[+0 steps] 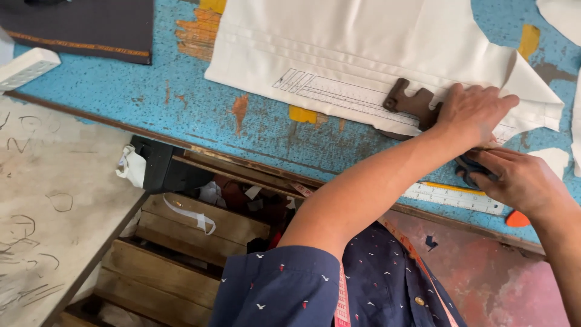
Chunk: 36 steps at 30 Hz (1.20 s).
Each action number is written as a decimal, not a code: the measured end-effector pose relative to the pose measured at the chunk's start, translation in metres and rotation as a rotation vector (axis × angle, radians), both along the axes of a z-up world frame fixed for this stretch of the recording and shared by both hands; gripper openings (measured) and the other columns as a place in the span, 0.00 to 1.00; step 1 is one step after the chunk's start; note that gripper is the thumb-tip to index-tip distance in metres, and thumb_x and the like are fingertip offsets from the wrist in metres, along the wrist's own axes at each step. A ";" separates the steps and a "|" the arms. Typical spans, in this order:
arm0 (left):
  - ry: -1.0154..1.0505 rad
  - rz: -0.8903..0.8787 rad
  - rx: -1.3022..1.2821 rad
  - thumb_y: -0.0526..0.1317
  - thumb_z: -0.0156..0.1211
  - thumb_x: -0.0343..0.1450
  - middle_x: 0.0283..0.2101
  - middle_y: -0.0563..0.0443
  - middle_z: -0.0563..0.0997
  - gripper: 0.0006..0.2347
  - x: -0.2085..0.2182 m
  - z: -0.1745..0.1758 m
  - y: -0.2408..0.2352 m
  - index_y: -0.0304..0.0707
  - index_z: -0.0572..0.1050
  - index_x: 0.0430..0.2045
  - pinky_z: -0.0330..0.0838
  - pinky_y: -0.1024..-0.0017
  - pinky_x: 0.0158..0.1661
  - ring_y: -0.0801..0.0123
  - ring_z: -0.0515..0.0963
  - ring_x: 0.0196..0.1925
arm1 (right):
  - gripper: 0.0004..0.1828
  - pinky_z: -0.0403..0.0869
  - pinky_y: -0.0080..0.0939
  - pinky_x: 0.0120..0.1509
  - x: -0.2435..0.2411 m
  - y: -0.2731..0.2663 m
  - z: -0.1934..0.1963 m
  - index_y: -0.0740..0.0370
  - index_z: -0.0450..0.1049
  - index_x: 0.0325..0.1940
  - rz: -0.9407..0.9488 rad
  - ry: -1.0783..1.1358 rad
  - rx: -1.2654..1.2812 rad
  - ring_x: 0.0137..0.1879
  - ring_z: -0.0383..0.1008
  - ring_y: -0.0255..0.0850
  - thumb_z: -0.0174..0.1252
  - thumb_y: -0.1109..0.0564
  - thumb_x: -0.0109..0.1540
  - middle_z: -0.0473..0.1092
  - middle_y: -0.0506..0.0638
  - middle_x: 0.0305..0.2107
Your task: Cutting garment pieces from fabric using scissors while following patterns and chalk lines on a workbench.
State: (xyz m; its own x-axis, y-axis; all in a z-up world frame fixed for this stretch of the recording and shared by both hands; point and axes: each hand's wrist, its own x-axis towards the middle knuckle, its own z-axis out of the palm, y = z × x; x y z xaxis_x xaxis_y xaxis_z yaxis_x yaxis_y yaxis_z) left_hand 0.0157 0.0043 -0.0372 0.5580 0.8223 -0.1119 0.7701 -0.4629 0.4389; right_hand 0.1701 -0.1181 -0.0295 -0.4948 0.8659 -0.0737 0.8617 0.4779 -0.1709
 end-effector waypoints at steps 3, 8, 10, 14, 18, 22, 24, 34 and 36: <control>-0.048 0.015 0.044 0.61 0.82 0.54 0.47 0.62 0.83 0.31 -0.009 -0.001 0.003 0.67 0.73 0.49 0.69 0.60 0.51 0.66 0.82 0.54 | 0.25 0.81 0.43 0.56 -0.001 -0.001 -0.005 0.49 0.79 0.57 -0.006 -0.105 0.063 0.56 0.81 0.37 0.67 0.48 0.54 0.80 0.39 0.52; -0.680 -0.165 0.047 0.44 0.71 0.62 0.30 0.59 0.84 0.10 -0.083 0.045 0.020 0.49 0.72 0.25 0.75 0.64 0.41 0.69 0.83 0.35 | 0.27 0.80 0.43 0.57 -0.034 0.005 0.020 0.56 0.81 0.53 0.020 0.048 0.113 0.55 0.82 0.42 0.70 0.48 0.51 0.81 0.48 0.47; -0.618 -0.034 0.148 0.48 0.64 0.65 0.30 0.60 0.82 0.09 -0.143 0.053 0.035 0.50 0.72 0.25 0.72 0.63 0.42 0.66 0.81 0.38 | 0.26 0.80 0.44 0.56 -0.039 0.007 0.021 0.54 0.80 0.53 0.003 0.037 0.112 0.55 0.81 0.43 0.70 0.47 0.52 0.80 0.47 0.48; -0.287 0.069 0.228 0.61 0.44 0.73 0.39 0.56 0.76 0.19 -0.222 0.039 0.045 0.48 0.72 0.33 0.66 0.62 0.45 0.63 0.74 0.44 | 0.23 0.80 0.48 0.54 -0.037 0.011 0.012 0.56 0.79 0.55 0.040 0.079 0.046 0.53 0.81 0.47 0.68 0.51 0.56 0.79 0.50 0.48; -0.163 0.009 0.381 0.64 0.47 0.73 0.41 0.55 0.72 0.19 -0.228 0.015 0.045 0.52 0.70 0.41 0.64 0.66 0.43 0.63 0.71 0.43 | 0.21 0.80 0.49 0.52 -0.035 0.002 0.009 0.53 0.79 0.57 -0.012 0.028 0.016 0.54 0.81 0.46 0.65 0.50 0.60 0.79 0.46 0.51; -0.127 0.021 0.425 0.62 0.35 0.75 0.41 0.54 0.70 0.19 -0.231 0.012 0.042 0.53 0.68 0.42 0.62 0.63 0.43 0.62 0.69 0.43 | 0.25 0.81 0.46 0.49 -0.059 0.004 0.019 0.55 0.80 0.54 -0.042 0.055 0.026 0.50 0.82 0.44 0.69 0.50 0.53 0.80 0.46 0.45; -0.124 0.016 0.437 0.62 0.30 0.76 0.42 0.54 0.70 0.20 -0.230 0.011 0.043 0.53 0.68 0.44 0.61 0.63 0.44 0.61 0.68 0.43 | 0.27 0.81 0.47 0.45 -0.069 0.007 0.020 0.57 0.80 0.53 -0.041 0.071 0.013 0.46 0.82 0.46 0.70 0.48 0.51 0.80 0.48 0.44; -0.051 0.000 0.450 0.55 0.42 0.76 0.42 0.52 0.69 0.13 -0.231 0.014 0.043 0.51 0.66 0.46 0.59 0.60 0.45 0.58 0.66 0.44 | 0.24 0.80 0.48 0.42 -0.097 0.011 0.021 0.49 0.80 0.55 -0.074 0.016 0.041 0.44 0.82 0.45 0.67 0.48 0.55 0.80 0.41 0.46; -0.038 -0.015 0.427 0.55 0.41 0.77 0.43 0.51 0.69 0.14 -0.230 0.015 0.042 0.51 0.66 0.46 0.59 0.59 0.45 0.58 0.66 0.45 | 0.28 0.80 0.49 0.43 -0.105 0.013 0.021 0.50 0.79 0.58 -0.077 0.041 0.033 0.47 0.82 0.46 0.68 0.46 0.54 0.80 0.43 0.47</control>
State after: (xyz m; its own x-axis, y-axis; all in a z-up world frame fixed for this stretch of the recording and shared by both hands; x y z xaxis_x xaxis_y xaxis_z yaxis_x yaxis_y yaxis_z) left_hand -0.2145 0.0467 -0.0220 0.5674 0.7819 0.2582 0.7488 -0.6204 0.2334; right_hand 0.0653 -0.1049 -0.0080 -0.4290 0.9029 -0.0260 0.8886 0.4167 -0.1918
